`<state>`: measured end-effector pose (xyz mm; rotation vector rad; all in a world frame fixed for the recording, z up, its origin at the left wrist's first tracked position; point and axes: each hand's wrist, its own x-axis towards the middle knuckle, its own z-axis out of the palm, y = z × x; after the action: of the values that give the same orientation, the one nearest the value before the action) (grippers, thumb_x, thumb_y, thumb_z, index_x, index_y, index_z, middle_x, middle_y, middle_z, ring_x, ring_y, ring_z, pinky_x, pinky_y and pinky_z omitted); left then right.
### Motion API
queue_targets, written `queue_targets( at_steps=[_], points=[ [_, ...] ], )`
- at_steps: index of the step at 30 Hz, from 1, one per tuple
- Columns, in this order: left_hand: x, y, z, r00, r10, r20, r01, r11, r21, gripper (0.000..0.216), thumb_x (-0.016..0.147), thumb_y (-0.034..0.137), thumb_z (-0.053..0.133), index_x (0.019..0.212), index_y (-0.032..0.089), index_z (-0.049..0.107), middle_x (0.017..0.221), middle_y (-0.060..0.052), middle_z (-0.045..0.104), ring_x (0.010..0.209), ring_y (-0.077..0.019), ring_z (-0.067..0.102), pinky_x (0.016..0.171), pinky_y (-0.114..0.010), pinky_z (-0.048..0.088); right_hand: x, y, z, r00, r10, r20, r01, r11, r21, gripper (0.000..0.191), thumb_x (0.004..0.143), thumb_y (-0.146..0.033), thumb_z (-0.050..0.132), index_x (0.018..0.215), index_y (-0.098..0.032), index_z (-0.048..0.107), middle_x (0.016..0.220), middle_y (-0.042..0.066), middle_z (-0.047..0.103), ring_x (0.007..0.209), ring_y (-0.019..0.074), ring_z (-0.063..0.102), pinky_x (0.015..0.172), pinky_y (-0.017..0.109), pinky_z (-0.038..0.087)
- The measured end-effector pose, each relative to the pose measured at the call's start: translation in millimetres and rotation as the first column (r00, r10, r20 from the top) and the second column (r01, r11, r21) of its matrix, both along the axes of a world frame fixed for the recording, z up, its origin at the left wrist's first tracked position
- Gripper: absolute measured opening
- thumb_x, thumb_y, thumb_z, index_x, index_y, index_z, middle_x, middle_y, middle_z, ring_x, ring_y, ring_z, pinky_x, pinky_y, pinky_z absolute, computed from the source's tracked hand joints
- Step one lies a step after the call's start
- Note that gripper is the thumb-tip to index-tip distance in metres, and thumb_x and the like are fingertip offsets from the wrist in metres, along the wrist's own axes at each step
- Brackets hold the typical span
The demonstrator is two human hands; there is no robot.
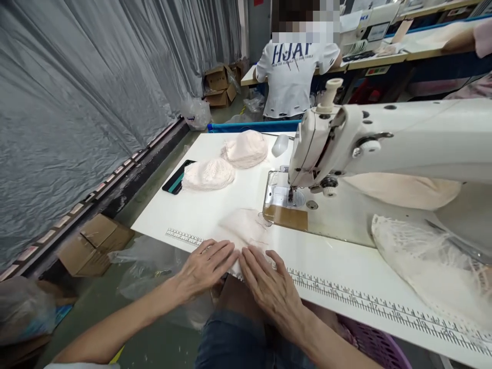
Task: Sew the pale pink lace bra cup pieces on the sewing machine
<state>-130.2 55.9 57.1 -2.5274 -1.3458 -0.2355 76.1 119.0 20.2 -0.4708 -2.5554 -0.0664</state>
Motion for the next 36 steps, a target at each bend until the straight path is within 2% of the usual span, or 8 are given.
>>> queue_targets(
  at_steps=[3, 5, 7, 10, 13, 28, 32, 36],
  points=[
    [10, -8, -3.5, 0.985, -0.006, 0.175, -0.008, 0.997, 0.082, 0.019, 0.088, 0.010, 0.045, 0.102, 0.013, 0.058, 0.082, -0.005, 0.065, 0.079, -0.0158, 0.060, 0.071, -0.030, 0.044, 4, -1, 18.5, 0.996, 0.070, -0.061, -0.078, 0.985, -0.153, 0.028, 0.090, -0.008, 0.035, 0.097, -0.016, 0.061, 0.087, 0.007, 0.068, 0.085, 0.0195, 0.060, 0.080, 0.039, 0.038],
    [17, -15, 6.1, 0.904, 0.075, 0.420, -0.026, 0.992, -0.121, 0.019, 0.090, 0.015, 0.043, 0.097, 0.014, 0.061, 0.072, -0.003, 0.063, 0.067, -0.0134, 0.057, 0.065, -0.028, 0.043, 12, 0, 37.3, 0.993, 0.093, -0.069, -0.114, 0.896, -0.430, 0.027, 0.093, -0.015, 0.034, 0.086, -0.018, 0.060, 0.068, 0.002, 0.062, 0.064, 0.0155, 0.056, 0.068, 0.034, 0.040],
    [24, -19, 21.6, 0.717, 0.302, 0.628, 0.057, 0.872, -0.486, 0.020, 0.090, 0.024, 0.047, 0.092, 0.013, 0.064, 0.072, -0.002, 0.062, 0.066, -0.0126, 0.056, 0.063, -0.025, 0.042, 22, 1, 55.5, 0.992, 0.109, -0.060, -0.115, 0.620, -0.776, 0.024, 0.094, -0.026, 0.036, 0.088, -0.019, 0.058, 0.067, 0.001, 0.059, 0.059, 0.0138, 0.053, 0.058, 0.028, 0.041],
    [34, -18, 39.9, 0.399, 0.695, 0.599, 0.398, 0.457, -0.795, 0.027, 0.080, 0.038, 0.062, 0.082, 0.011, 0.066, 0.069, -0.001, 0.060, 0.063, -0.0112, 0.053, 0.059, -0.022, 0.041, 34, 5, 73.8, 0.984, 0.170, -0.053, -0.063, 0.054, -0.997, 0.023, 0.089, -0.039, 0.048, 0.089, -0.018, 0.057, 0.069, 0.000, 0.058, 0.059, 0.0128, 0.053, 0.048, 0.022, 0.037],
    [42, -10, 41.2, 0.196, 0.857, 0.477, 0.533, 0.315, -0.785, 0.034, 0.065, 0.039, 0.075, 0.081, 0.010, 0.066, 0.069, -0.001, 0.060, 0.064, -0.0112, 0.053, 0.061, -0.022, 0.043, 40, 8, 80.0, 0.984, 0.170, -0.058, -0.033, -0.145, -0.989, 0.028, 0.081, -0.042, 0.059, 0.083, -0.015, 0.056, 0.065, 0.000, 0.056, 0.058, 0.0122, 0.052, 0.050, 0.021, 0.038],
    [31, 20, 45.1, 0.256, 0.789, 0.559, 0.277, 0.494, -0.824, 0.024, 0.068, 0.033, 0.072, 0.077, 0.012, 0.067, 0.074, -0.003, 0.066, 0.069, -0.0141, 0.058, 0.060, -0.021, 0.045, 46, 21, 64.7, 0.998, 0.058, 0.003, -0.003, 0.111, -0.994, 0.030, 0.084, -0.040, 0.051, 0.071, -0.014, 0.058, 0.057, -0.001, 0.053, 0.055, 0.0118, 0.048, 0.052, 0.023, 0.034],
    [17, 67, 69.9, 0.458, 0.651, 0.605, 0.172, 0.603, -0.779, 0.020, 0.075, 0.032, 0.065, 0.079, 0.013, 0.067, 0.075, -0.003, 0.066, 0.069, -0.0130, 0.059, 0.060, -0.021, 0.044, 30, 38, 70.3, 0.997, 0.048, -0.054, -0.060, 0.123, -0.991, 0.031, 0.087, -0.040, 0.044, 0.071, -0.016, 0.053, 0.061, 0.002, 0.062, 0.055, 0.0134, 0.056, 0.053, 0.024, 0.041],
    [18, 148, 74.7, 0.758, 0.431, 0.489, 0.091, 0.672, -0.735, 0.016, 0.076, 0.027, 0.061, 0.078, 0.013, 0.067, 0.075, -0.004, 0.066, 0.070, -0.0136, 0.060, 0.059, -0.020, 0.042, 23, 76, 61.9, 0.991, -0.066, 0.114, 0.132, 0.433, -0.892, 0.029, 0.090, -0.034, 0.035, 0.066, -0.019, 0.045, 0.059, 0.001, 0.063, 0.046, 0.0130, 0.055, 0.049, 0.025, 0.043]
  ],
)
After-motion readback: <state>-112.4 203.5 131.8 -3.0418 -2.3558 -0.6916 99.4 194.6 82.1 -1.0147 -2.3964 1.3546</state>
